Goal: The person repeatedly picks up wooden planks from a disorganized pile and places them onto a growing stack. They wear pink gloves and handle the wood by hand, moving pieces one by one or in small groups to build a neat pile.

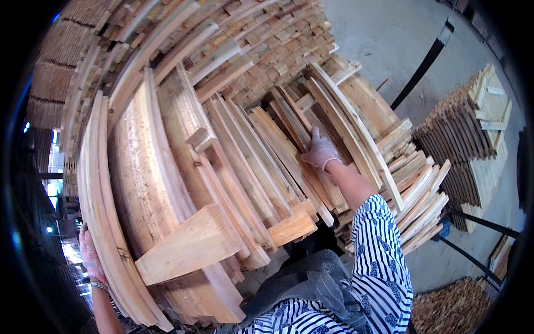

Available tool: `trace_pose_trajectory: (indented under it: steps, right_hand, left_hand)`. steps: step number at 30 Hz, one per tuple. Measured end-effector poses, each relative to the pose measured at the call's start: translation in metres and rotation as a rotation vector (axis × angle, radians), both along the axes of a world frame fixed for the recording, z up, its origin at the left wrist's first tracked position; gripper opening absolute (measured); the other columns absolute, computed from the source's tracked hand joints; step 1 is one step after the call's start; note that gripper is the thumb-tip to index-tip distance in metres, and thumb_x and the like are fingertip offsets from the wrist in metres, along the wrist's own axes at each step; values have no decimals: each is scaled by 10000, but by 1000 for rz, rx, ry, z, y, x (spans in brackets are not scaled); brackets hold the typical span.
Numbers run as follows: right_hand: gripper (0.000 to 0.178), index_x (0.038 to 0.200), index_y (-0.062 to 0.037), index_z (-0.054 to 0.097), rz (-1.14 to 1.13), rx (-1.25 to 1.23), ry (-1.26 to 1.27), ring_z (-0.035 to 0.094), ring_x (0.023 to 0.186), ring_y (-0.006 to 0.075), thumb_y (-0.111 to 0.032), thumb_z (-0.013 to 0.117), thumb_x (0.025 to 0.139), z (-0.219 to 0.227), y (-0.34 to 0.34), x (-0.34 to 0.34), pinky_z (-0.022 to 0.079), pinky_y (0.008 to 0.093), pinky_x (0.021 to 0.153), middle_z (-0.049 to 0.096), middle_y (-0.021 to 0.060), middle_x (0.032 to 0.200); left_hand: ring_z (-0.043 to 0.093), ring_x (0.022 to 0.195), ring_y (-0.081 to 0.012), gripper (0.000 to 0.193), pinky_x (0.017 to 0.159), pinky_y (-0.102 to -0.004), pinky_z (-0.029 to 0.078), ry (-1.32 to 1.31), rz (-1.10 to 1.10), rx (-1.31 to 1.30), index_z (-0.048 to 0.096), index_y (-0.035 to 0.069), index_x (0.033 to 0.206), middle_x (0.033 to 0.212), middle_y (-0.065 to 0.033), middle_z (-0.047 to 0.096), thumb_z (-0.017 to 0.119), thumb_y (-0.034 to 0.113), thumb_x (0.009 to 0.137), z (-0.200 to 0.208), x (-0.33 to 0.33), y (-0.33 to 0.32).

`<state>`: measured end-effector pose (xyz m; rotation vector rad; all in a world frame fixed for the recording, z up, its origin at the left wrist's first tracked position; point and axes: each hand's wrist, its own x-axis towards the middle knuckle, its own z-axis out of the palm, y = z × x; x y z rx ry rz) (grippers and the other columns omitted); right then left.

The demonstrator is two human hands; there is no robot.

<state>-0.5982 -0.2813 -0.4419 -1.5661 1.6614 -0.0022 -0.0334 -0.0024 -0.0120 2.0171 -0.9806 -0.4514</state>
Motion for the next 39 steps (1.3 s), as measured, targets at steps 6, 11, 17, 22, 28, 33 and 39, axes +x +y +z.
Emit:
trace_pose_trajectory:
  steps: [6,11,17,22,28,33,39]
  right_hand:
    - [1041,1575,10,176,-180,126,-786,538,1266,247,-387,767,815,70,28,-57,410,343,1077,521,202,1426]
    - [925,1567,-25,254,-218,24,-1020,568,1196,195,-294,756,838,209,61,-90,477,312,1014,546,120,1394]
    - [898,1509,-40,327,1,-116,-1045,650,899,168,-408,760,815,417,90,-53,587,278,714,609,92,1102]
    - [867,1435,18,370,288,-195,-698,634,825,177,-484,719,820,502,74,51,566,304,682,583,132,1056]
    - [902,1415,146,335,397,-467,-16,663,1043,349,-489,654,860,470,86,183,545,402,885,629,296,1199]
    - [790,1389,133,375,530,-361,-14,663,1033,296,-362,690,859,471,96,215,546,402,885,649,264,1158]
    - [555,1356,26,496,318,13,-970,669,971,157,-304,650,937,435,61,120,575,320,867,654,136,1155]
  left_hand:
    - [512,1280,-222,521,1110,-336,386,-263,0,120,475,7,1436,1403,-115,545,480,357,1050,4,-13,12]
    - [438,1384,-332,491,1167,-371,311,-769,45,317,553,3,1366,1445,-206,514,468,354,1033,8,-31,-1]
    - [450,1352,-364,540,1167,-409,312,-841,31,397,536,12,1383,1427,-225,523,441,412,1033,3,-41,-13]
    - [437,1365,-371,587,1178,-417,292,-864,-22,411,511,10,1408,1437,-236,512,407,447,1030,-1,-22,-3]
    - [426,1366,-371,588,1158,-450,307,-885,-88,430,491,70,1434,1445,-201,493,402,474,1016,10,-45,-29]
    - [400,1388,-366,597,1160,-476,288,-865,-75,446,469,90,1454,1474,-181,469,401,488,1014,3,-32,-6]
    - [384,1403,-362,612,1169,-481,270,-854,-74,428,460,92,1465,1498,-185,449,404,496,1008,3,-35,-12]
